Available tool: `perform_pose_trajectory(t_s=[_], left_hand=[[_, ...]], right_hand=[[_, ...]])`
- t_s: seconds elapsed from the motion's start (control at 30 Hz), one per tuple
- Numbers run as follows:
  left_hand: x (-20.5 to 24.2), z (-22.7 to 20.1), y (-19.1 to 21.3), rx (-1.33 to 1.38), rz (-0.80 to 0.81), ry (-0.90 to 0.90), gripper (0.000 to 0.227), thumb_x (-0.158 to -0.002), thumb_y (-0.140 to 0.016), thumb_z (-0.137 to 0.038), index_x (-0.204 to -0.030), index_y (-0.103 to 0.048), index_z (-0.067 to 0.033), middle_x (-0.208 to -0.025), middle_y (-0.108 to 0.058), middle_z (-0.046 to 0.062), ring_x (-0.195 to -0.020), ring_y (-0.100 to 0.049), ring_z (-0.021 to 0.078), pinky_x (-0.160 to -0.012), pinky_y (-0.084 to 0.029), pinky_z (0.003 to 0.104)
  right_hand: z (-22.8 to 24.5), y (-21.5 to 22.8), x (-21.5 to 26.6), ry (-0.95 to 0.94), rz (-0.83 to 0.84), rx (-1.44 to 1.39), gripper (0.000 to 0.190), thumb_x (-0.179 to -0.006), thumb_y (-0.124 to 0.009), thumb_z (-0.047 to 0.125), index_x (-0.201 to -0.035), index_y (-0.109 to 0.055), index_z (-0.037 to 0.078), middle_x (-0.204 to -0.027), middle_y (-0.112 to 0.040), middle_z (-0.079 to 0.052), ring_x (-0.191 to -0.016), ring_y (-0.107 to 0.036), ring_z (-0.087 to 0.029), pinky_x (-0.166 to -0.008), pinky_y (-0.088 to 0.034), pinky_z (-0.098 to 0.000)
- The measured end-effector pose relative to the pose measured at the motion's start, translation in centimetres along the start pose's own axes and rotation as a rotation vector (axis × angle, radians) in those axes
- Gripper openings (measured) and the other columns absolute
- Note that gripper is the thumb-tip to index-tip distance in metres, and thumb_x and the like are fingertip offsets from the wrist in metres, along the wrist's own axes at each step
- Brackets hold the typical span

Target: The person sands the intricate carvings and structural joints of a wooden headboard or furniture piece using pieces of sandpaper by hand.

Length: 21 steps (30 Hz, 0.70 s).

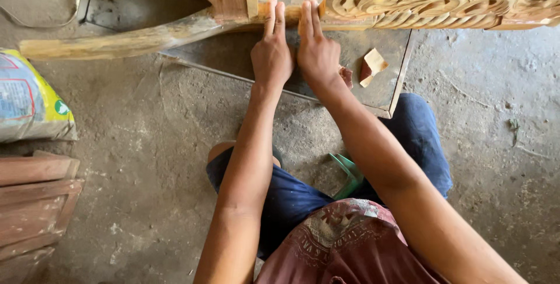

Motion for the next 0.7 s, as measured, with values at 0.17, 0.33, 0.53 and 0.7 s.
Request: perform_pose_trajectory(t_s=[0.17,0.33,0.53,0.7], left_hand=[[0.4,0.9,-0.7,0.022,0.082,0.073,0.071,-0.093,-0.044,0.010,-0.162,-0.029,-0.0032,-0.171,-0.027,0.010,-0.059,-0.069,0.0162,-0.051,-0.056,0.027],[0.8,1.2,-1.1,0.041,0.117,0.095,0.068,-0.097,-0.043,0.011,-0.162,-0.029,-0.0044,-0.171,-0.028,0.010,-0.055,-0.068,0.0168,-0.048,-0.055,0.027],[-0.1,0.6,-0.3,0.014,0.014,0.041,0.072,-0.094,-0.048,0.009,-0.162,-0.031,-0.0045,-0.172,-0.027,0.008,-0.068,-0.073,0.0178,-0.059,-0.059,0.027],[-0.2,0.5,-0.4,0.041,0.075,0.083,0.072,-0.092,-0.048,0.010,-0.161,-0.032,-0.0023,-0.171,-0.028,0.007,-0.065,-0.073,0.0188,-0.055,-0.058,0.028]], right_hand=[[-0.3,0.6,-0.6,0.021,-0.054,-0.015,0.052,-0.109,-0.043,0.008,-0.160,-0.034,0.001,-0.157,-0.053,-0.020,-0.050,-0.056,-0.014,-0.045,-0.048,-0.0283],[-0.6,-2.6,-1.8,-0.063,0.141,0.097,0.051,-0.111,-0.039,0.009,-0.160,-0.035,-0.001,-0.147,-0.057,-0.023,-0.052,-0.057,-0.013,-0.042,-0.046,-0.0266],[-0.2,0.1,-1.6,-0.005,0.028,-0.020,0.046,-0.110,-0.042,0.008,-0.155,-0.038,0.001,-0.151,-0.056,-0.022,-0.050,-0.059,-0.014,-0.042,-0.048,-0.0275],[-0.4,1.2,-0.6,-0.034,0.053,-0.066,0.054,-0.098,-0.042,-0.004,-0.152,-0.041,-0.001,-0.152,-0.056,-0.022,-0.047,-0.062,-0.020,-0.039,-0.050,-0.0310]])
Point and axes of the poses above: each hand's wrist, its own x-axis away from the middle knuckle, its own y-axis out of the back of the hand, z = x × y, the point moved 9 cm from there along -x, towards the middle knuckle
